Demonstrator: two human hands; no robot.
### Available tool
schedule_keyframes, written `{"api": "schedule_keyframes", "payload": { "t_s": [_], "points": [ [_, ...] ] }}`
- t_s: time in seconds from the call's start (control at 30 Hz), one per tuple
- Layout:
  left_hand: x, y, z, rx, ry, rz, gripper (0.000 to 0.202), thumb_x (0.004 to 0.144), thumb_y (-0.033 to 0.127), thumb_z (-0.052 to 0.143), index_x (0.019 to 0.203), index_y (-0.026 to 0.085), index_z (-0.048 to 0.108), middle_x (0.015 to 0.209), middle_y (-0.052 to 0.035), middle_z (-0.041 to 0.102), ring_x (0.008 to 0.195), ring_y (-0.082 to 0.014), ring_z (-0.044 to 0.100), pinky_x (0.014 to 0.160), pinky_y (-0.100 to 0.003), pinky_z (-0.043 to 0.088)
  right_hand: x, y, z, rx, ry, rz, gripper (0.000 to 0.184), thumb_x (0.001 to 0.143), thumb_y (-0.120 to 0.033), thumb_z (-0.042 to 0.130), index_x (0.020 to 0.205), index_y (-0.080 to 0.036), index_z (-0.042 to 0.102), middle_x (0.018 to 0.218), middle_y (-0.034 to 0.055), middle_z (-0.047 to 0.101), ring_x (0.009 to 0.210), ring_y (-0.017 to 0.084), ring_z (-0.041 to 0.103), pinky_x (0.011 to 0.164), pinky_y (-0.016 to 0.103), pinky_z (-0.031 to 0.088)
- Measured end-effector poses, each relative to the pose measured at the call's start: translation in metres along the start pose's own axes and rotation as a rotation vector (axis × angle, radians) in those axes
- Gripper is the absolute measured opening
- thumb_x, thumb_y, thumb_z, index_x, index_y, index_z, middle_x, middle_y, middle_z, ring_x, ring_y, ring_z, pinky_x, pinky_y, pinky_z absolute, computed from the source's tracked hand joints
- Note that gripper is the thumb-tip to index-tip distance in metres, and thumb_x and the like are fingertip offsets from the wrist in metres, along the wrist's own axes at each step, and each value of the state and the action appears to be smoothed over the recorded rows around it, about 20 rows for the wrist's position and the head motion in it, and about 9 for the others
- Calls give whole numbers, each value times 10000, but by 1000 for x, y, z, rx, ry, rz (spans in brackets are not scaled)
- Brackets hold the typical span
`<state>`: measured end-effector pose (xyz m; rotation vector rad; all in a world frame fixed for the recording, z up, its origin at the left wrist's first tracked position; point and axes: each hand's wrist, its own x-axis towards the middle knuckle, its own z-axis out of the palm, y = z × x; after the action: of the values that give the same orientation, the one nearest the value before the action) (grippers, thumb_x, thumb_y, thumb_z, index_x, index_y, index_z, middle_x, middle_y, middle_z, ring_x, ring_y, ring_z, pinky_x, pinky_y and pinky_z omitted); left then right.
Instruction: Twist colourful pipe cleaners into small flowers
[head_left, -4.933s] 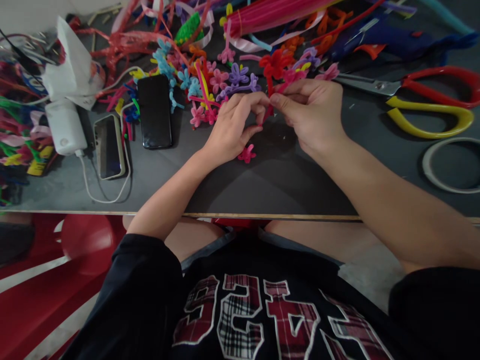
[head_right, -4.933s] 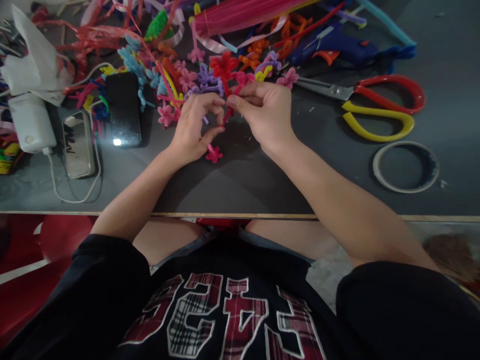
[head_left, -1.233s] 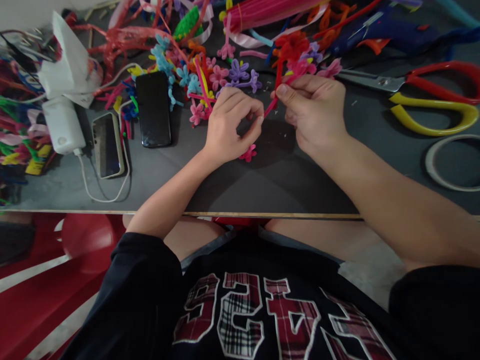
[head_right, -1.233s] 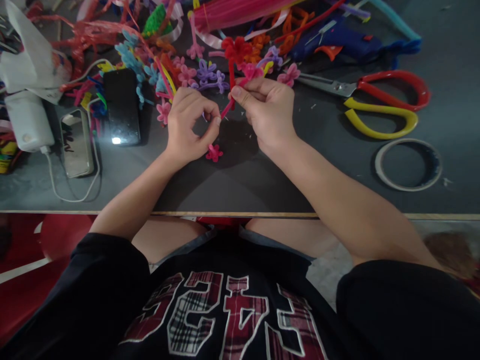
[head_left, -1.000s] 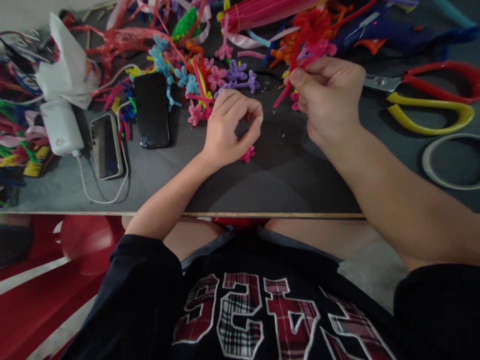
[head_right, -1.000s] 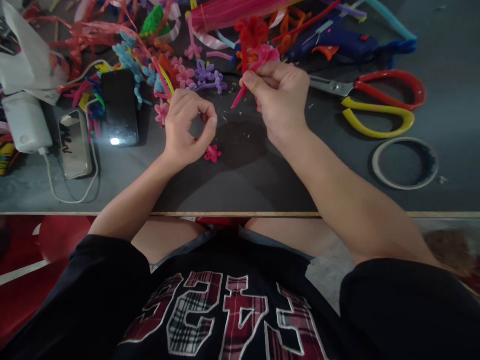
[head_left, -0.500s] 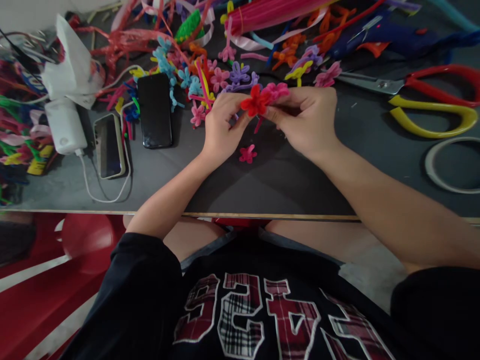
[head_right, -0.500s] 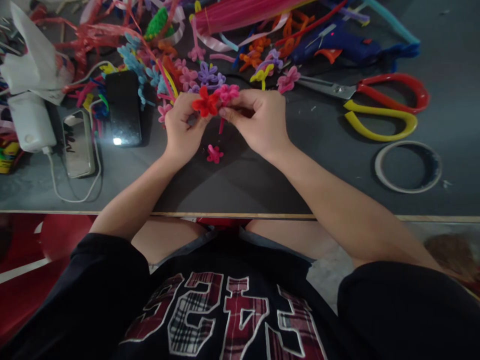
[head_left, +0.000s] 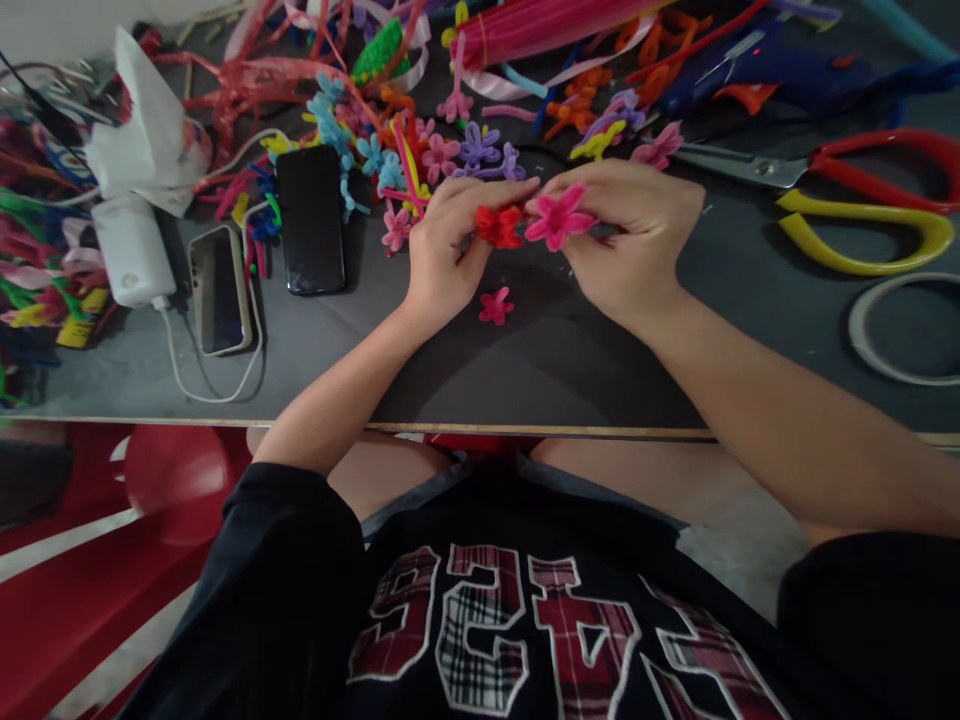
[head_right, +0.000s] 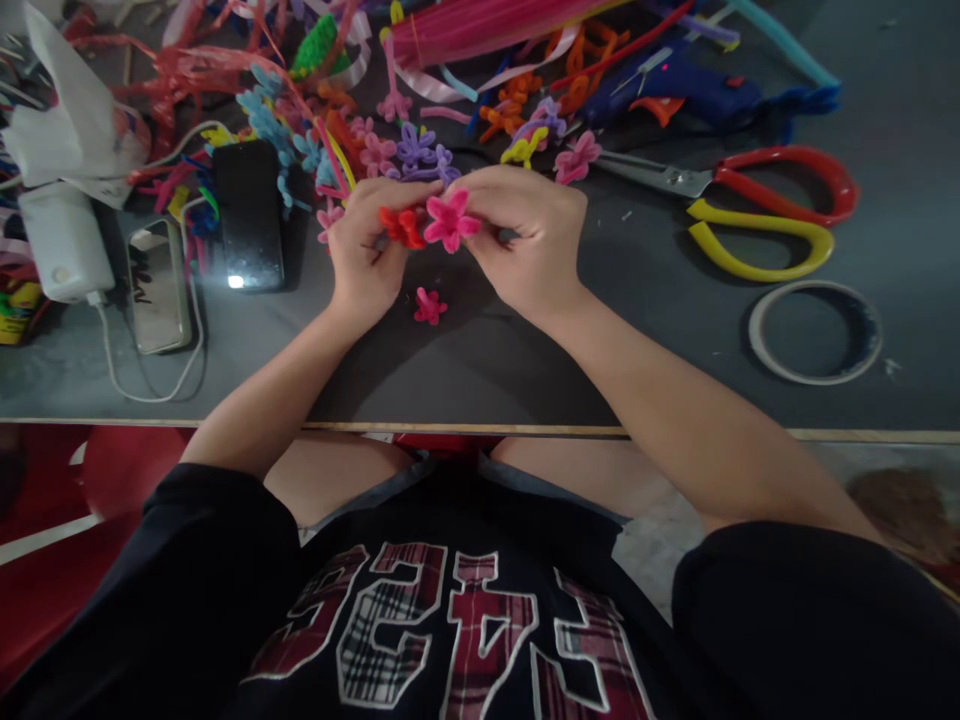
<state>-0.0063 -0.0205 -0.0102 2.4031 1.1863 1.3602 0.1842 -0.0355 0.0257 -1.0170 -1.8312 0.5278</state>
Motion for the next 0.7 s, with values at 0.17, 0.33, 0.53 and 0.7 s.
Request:
{"api": "schedule_keyframes", "payload": {
  "t_s": [0.17,0.33,0.53,0.7],
  "points": [
    [0,-2,-1,-80,-53,47,345,1017,379,396,1141,304,709,1024,-59,766,995,-201,681,928,-403,569,-2,9,3,-64,-19,31,402,833,-687,659,755,-298,725,944,22,728,883,197,691,833,366,595],
    [2,-3,-1,-177,-93,-10,375,1009,441,401,1095,288,733,916,-62,742,997,-201,662,949,-377,553,-1,11,5,-128,8,-109,444,886,-679,587,742,-280,718,854,33,739,765,182,690,714,354,562],
    [-5,-11,12,-231,-82,-85,393,1002,474,405,1001,267,740,944,-70,711,974,-193,663,894,-343,561,0,12,6,-129,26,-159,459,869,-693,585,726,-274,707,802,38,739,698,177,676,640,353,540],
    [-9,-16,18,-243,-63,-96,417,997,503,423,877,227,712,949,-64,707,931,-168,672,841,-308,569,-1,18,5,-172,-73,-62,480,878,-725,526,831,-301,747,943,46,745,882,215,698,791,385,575]
  ]
}}
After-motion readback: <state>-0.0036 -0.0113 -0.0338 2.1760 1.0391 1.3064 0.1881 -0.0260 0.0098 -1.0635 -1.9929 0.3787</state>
